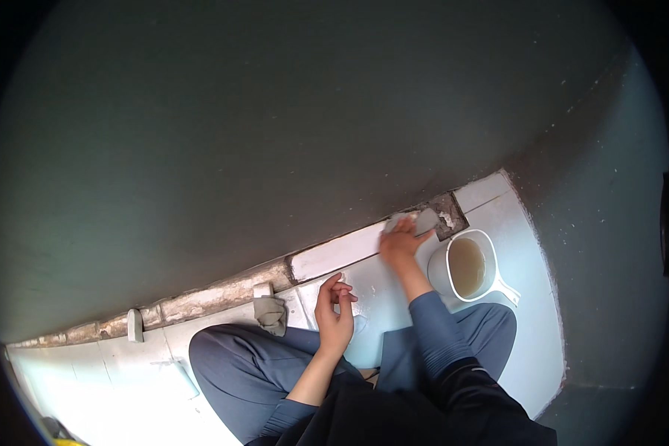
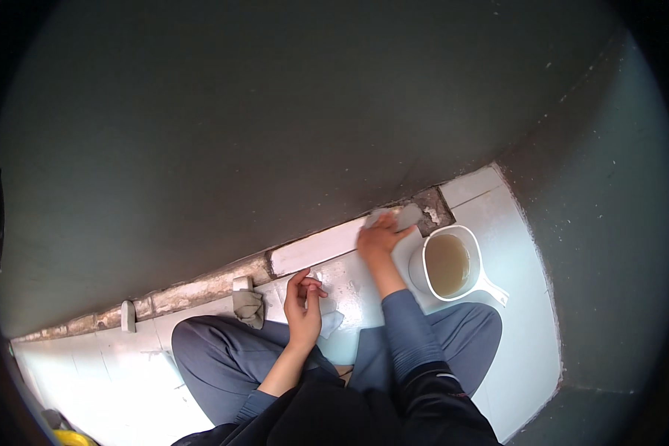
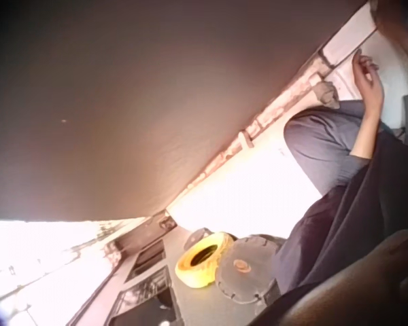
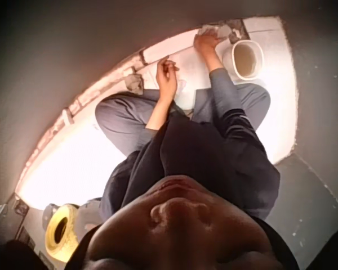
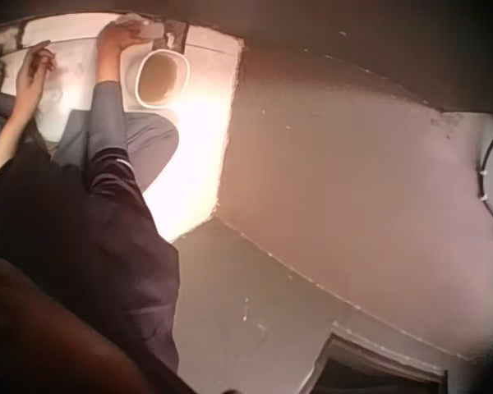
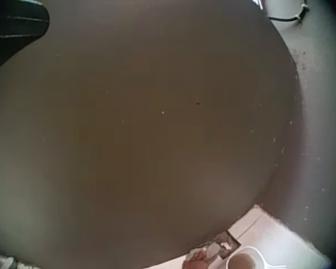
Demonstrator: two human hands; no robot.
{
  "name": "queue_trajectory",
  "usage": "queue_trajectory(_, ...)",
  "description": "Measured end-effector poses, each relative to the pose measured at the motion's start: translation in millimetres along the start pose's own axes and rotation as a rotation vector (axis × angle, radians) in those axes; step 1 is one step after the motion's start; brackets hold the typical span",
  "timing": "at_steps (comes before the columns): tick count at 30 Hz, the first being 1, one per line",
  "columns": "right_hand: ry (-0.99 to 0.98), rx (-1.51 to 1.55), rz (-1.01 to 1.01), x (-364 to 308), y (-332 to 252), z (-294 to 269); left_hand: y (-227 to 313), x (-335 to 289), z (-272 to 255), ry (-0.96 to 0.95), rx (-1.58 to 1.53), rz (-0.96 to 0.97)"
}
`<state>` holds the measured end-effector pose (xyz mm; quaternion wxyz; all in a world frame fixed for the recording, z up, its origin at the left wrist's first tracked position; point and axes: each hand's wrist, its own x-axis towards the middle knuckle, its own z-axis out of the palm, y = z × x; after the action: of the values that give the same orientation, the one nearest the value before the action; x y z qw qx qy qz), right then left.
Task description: The person applies a white substance to a gap between floor tiles using a small block, then wipes the area with a wet cloth rinsed in a bucket of water.
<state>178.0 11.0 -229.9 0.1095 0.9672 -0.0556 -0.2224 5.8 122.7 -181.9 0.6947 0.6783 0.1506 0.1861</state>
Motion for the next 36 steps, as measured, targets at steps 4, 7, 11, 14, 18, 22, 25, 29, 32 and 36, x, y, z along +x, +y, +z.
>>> queue_trajectory(4,-0.099,0.152,0.024,17.7,19.4,-12.0,3.1,2.1,-2.0,0.072,-0.135,-0.046)
queue_trajectory(7,-0.057,0.165,-0.009,3.5,5.5,-3.2,3.3,7.2,-5.0,0.199,-0.281,-0.063)
queue_trajectory(11,-0.051,0.083,-0.236,-51.9,-54.6,8.9,2.9,11.0,-21.5,0.433,-0.475,-0.136)
queue_trajectory(14,0.023,-0.007,-0.352,-85.5,-93.8,16.3,6.3,11.4,-24.4,0.440,-0.528,-0.123)
queue_trajectory(18,0.029,-0.048,-0.391,-103.0,-126.2,26.6,19.7,11.3,-25.7,0.419,-0.596,-0.110)
queue_trajectory(22,0.070,-0.012,-0.619,-119.3,-139.7,45.1,18.3,11.1,-29.9,0.392,-0.608,-0.076)
queue_trajectory(25,0.065,0.005,-0.732,-126.4,-124.2,29.1,15.1,12.0,-34.7,0.388,-0.587,-0.060)
queue_trajectory(29,0.017,-0.004,-0.623,-105.5,-87.5,17.2,13.8,13.8,-36.9,0.421,-0.544,-0.083)
queue_trajectory(32,-0.029,0.030,-0.443,-72.6,-51.5,10.6,15.3,14.4,-36.2,0.447,-0.532,-0.097)
queue_trajectory(36,-0.012,0.074,-0.175,-10.5,3.0,15.5,13.5,14.2,-32.0,0.414,-0.528,-0.095)
